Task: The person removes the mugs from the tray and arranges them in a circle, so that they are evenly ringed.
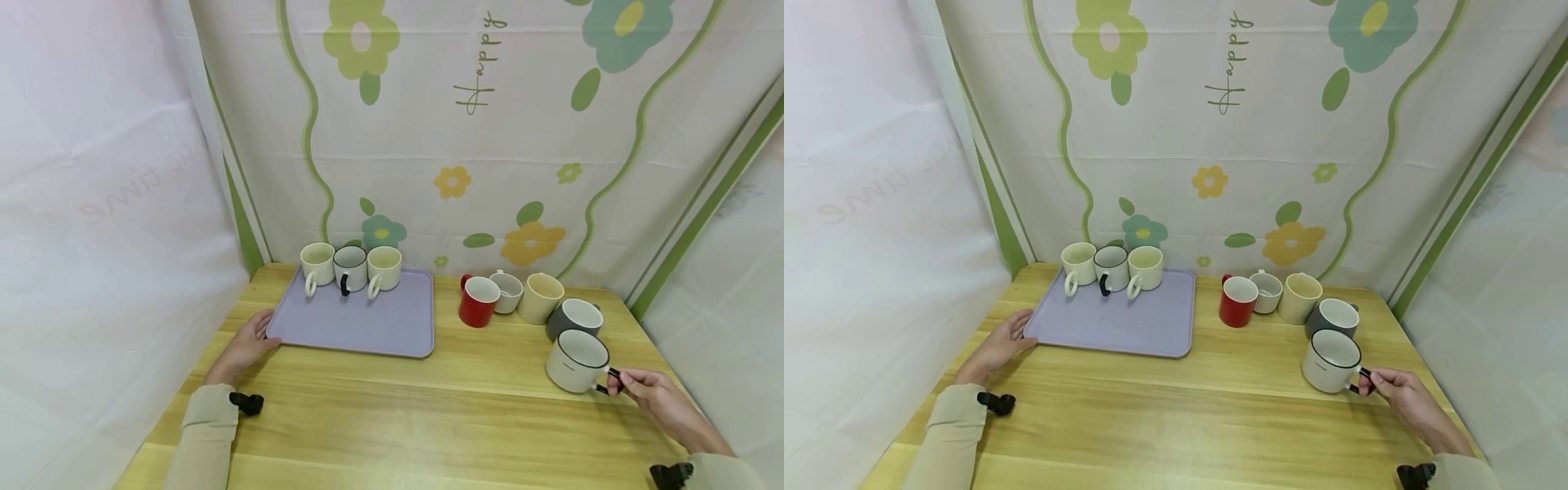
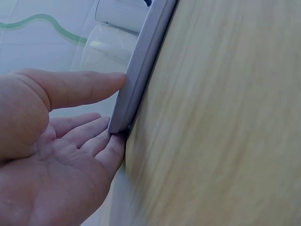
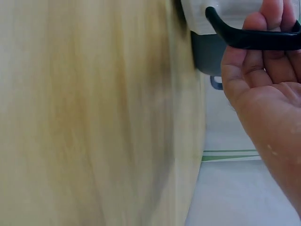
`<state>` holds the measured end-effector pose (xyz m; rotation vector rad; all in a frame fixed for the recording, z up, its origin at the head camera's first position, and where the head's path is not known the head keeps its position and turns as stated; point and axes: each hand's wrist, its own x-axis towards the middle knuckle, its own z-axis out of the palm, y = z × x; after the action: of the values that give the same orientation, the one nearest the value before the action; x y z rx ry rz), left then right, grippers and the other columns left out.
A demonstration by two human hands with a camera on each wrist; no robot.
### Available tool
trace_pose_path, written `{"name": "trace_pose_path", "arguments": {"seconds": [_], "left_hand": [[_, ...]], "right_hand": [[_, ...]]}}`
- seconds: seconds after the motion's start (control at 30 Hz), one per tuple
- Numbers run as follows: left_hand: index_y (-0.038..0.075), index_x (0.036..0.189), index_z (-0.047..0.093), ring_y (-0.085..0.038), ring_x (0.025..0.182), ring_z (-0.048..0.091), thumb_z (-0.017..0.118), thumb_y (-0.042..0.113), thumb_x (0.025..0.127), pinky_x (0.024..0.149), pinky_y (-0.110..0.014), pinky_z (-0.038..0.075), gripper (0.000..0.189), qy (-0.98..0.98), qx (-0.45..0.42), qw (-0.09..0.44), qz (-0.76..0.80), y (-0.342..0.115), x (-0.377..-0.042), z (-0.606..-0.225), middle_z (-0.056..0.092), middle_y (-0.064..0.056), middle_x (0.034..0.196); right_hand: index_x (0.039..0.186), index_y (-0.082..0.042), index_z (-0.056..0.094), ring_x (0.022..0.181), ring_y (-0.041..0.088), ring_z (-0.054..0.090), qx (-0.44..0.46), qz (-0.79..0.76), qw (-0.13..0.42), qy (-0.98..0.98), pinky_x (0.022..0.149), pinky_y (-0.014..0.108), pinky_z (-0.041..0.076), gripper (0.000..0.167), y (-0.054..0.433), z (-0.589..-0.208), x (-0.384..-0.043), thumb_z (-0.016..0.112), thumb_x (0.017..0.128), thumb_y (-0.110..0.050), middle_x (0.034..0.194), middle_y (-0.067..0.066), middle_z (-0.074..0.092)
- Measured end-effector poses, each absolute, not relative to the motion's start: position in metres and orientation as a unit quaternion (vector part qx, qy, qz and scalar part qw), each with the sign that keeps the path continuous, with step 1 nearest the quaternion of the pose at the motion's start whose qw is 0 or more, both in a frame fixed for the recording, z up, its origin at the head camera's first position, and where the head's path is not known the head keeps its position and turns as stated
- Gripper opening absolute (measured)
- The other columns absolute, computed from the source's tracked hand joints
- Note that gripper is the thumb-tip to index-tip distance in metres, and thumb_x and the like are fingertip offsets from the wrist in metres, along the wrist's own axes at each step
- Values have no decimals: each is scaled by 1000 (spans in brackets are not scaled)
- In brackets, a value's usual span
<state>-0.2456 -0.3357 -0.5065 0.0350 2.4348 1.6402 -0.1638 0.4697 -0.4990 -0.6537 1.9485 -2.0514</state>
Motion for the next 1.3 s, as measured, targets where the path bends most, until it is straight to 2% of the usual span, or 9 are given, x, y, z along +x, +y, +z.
{"name": "trace_pose_path", "arguments": {"seconds": [0.53,0.63,0.73,0.8,0.87,1.0,1.1,1.2,1.3], "left_hand": [[-7,167,0,-52,162,9,57,0,106,134,-62,15,83,821,22,103,560,-333,-248,-504,7,-34,173],[-7,166,0,-52,162,9,57,0,106,134,-63,15,84,820,23,104,562,-333,-248,-504,6,-35,173],[-7,167,1,-51,162,8,58,0,106,134,-62,14,83,820,20,103,563,-334,-248,-505,7,-33,174],[-7,167,2,-50,163,8,58,1,106,135,-61,14,83,819,18,102,564,-334,-248,-505,7,-32,174],[-6,167,2,-50,163,8,58,1,106,135,-61,14,83,819,17,103,564,-334,-248,-505,7,-32,174],[-6,167,1,-49,163,8,58,1,106,135,-61,14,84,819,14,103,564,-335,-246,-505,6,-32,174],[-5,167,1,-49,163,8,58,1,106,135,-61,14,85,820,14,104,562,-334,-246,-505,6,-32,175],[-5,168,0,-50,163,8,58,2,106,135,-62,14,85,821,15,105,561,-334,-246,-506,5,-32,175],[-5,167,0,-50,163,7,58,1,106,135,-62,14,85,821,16,104,561,-334,-246,-506,5,-32,175]], "right_hand": [[122,5,73,107,11,74,-219,-743,106,623,98,13,56,51,479,-514,-169,23,111,9,111,5,80],[125,-7,75,108,-2,71,-177,-695,88,692,94,8,55,50,481,-506,-165,28,113,4,115,-9,79],[133,-8,72,108,-21,59,-94,-543,51,833,83,3,50,39,483,-491,-161,38,116,-14,117,-29,71],[139,-6,68,106,-28,49,-38,-433,39,900,78,2,46,40,483,-479,-158,45,115,-28,117,-37,66],[145,0,61,105,-30,45,-16,-369,28,929,76,5,45,51,480,-467,-159,49,113,-38,119,-37,65],[146,-6,62,104,-30,46,-24,-333,-3,943,74,5,46,50,466,-441,-164,58,110,-40,120,-38,63],[142,-10,66,106,-28,51,-59,-322,-36,944,77,2,46,43,446,-424,-168,63,107,-35,124,-30,67],[139,-13,69,110,-26,52,-89,-322,-51,941,82,1,47,40,419,-410,-178,68,105,-33,131,-7,73],[140,-20,69,114,-25,51,-106,-324,-39,939,87,3,48,40,388,-400,-190,69,104,-38,139,7,70]]}}
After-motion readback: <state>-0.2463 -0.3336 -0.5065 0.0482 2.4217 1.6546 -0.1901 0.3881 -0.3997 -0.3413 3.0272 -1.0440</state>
